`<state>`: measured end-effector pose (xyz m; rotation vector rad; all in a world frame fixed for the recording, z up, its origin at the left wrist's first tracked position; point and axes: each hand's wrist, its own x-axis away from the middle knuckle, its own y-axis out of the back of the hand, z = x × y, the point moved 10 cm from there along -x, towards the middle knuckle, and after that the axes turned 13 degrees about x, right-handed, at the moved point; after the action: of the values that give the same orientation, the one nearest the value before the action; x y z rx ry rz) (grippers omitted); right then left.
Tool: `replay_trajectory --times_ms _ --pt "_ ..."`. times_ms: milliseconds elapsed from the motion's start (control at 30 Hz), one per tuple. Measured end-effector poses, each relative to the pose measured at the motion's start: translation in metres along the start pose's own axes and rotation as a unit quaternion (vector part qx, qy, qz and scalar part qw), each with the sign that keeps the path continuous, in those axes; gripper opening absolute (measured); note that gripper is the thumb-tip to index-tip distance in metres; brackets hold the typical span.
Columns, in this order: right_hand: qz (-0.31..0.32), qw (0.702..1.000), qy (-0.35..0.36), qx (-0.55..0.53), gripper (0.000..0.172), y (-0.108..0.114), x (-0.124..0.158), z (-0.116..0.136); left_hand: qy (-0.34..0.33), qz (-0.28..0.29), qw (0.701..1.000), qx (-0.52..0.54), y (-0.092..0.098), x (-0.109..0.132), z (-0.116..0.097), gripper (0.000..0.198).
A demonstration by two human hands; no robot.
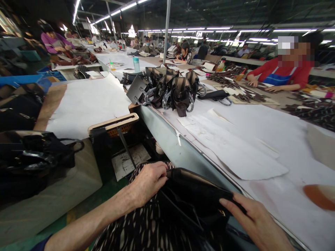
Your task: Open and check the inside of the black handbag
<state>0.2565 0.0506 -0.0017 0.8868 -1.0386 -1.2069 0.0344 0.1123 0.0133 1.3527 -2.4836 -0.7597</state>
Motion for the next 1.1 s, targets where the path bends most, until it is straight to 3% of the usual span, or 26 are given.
replay_trajectory --times_ms 267,767,833,967,1100 --pt "-0.001 1.0 -0.018 0.018 0.039 -0.004 0.001 -0.002 0.041 -0.02 0.998 -0.032 0.0 -0.005 0.017 0.015" --pt "0.009 1.0 -0.011 0.009 0.038 -0.011 0.0 -0.007 0.066 -0.008 0.997 -0.029 0.003 -0.016 0.018 0.009" --pt "0.005 1.0 -0.015 0.014 0.038 -0.008 0.0 -0.005 0.074 0.011 0.997 -0.02 0.003 -0.018 0.017 0.012" --pt "0.017 0.999 -0.017 0.022 0.033 -0.004 0.001 0.0 0.053 0.1 0.992 0.057 -0.011 -0.023 0.01 0.048" --pt "-0.01 0.997 -0.017 0.073 0.018 0.008 0.0 0.004 0.054 0.181 0.969 0.162 -0.028 -0.028 0.009 0.047"
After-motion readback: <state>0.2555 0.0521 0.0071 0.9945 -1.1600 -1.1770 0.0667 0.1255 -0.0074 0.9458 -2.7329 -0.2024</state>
